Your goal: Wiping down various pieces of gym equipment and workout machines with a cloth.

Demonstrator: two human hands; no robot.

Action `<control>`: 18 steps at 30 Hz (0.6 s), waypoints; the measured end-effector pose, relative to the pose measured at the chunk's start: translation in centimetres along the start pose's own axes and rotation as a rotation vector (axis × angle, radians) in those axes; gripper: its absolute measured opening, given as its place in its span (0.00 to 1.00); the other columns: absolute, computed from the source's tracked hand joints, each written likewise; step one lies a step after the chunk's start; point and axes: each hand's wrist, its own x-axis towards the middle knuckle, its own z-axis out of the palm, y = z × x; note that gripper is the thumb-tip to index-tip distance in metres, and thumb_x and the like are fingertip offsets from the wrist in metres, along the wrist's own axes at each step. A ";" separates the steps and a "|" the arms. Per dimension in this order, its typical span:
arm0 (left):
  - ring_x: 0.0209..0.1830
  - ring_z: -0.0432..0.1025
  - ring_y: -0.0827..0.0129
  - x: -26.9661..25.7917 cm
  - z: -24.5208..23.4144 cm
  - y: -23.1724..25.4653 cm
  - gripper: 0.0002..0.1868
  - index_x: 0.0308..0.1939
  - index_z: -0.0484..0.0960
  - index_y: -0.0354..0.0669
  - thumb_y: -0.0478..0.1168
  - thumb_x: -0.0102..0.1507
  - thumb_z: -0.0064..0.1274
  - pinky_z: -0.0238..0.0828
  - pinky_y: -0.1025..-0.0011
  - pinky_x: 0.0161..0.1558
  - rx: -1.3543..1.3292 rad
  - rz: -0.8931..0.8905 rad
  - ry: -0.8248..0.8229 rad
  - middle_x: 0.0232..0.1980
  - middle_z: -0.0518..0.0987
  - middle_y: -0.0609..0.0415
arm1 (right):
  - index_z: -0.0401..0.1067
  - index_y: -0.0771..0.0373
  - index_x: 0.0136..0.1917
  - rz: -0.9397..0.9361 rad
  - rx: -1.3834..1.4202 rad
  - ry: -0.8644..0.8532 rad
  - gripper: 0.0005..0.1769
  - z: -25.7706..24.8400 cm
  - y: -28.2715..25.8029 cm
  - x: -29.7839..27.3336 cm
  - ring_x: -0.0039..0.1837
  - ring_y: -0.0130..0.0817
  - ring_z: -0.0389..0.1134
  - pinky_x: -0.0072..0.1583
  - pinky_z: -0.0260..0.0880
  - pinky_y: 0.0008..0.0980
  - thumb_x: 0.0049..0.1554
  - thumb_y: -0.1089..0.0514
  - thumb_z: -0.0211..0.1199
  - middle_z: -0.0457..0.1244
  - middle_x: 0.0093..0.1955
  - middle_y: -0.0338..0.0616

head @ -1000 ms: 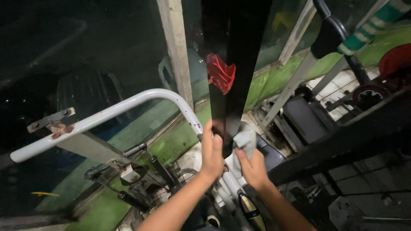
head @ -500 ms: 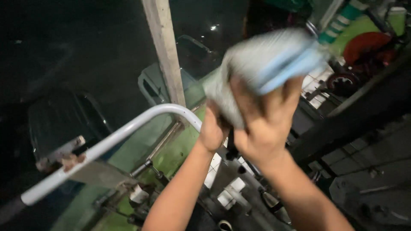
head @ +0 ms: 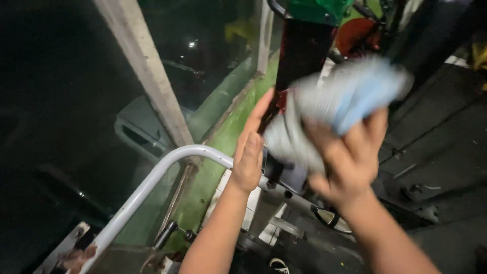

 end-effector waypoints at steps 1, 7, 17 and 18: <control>0.85 0.51 0.62 0.0 -0.1 -0.6 0.41 0.82 0.54 0.32 0.62 0.77 0.32 0.41 0.63 0.86 -0.115 -0.007 -0.002 0.84 0.56 0.46 | 0.75 0.67 0.63 0.019 -0.038 0.021 0.31 0.1 -0.8 3.5 0.74 0.76 0.51 0.77 0.47 0.66 0.59 0.41 0.55 0.59 0.69 0.65; 0.82 0.55 0.57 -4.6 -3.2 -8.0 0.38 0.78 0.57 0.30 0.60 0.76 0.28 0.44 0.60 0.83 -0.546 -0.202 0.119 0.81 0.61 0.44 | 0.78 0.62 0.63 0.059 -0.113 0.008 0.28 5.7 -1.4 1.4 0.74 0.72 0.55 0.78 0.45 0.65 0.47 0.62 0.63 0.59 0.68 0.60; 0.76 0.61 0.56 -13.6 0.0 -9.5 0.33 0.75 0.62 0.28 0.51 0.75 0.33 0.50 0.61 0.76 0.035 -0.386 0.338 0.74 0.68 0.41 | 0.73 0.64 0.59 0.300 0.066 -0.249 0.28 8.3 -3.9 -14.6 0.77 0.74 0.52 0.77 0.53 0.55 0.43 0.69 0.60 0.62 0.67 0.53; 0.76 0.61 0.56 -13.9 0.8 -9.0 0.33 0.75 0.62 0.28 0.51 0.75 0.33 0.50 0.61 0.76 0.031 -0.392 0.333 0.74 0.68 0.41 | 0.73 0.64 0.59 0.307 0.061 -0.251 0.28 8.2 -4.2 -15.8 0.77 0.74 0.52 0.77 0.53 0.55 0.43 0.69 0.60 0.62 0.67 0.53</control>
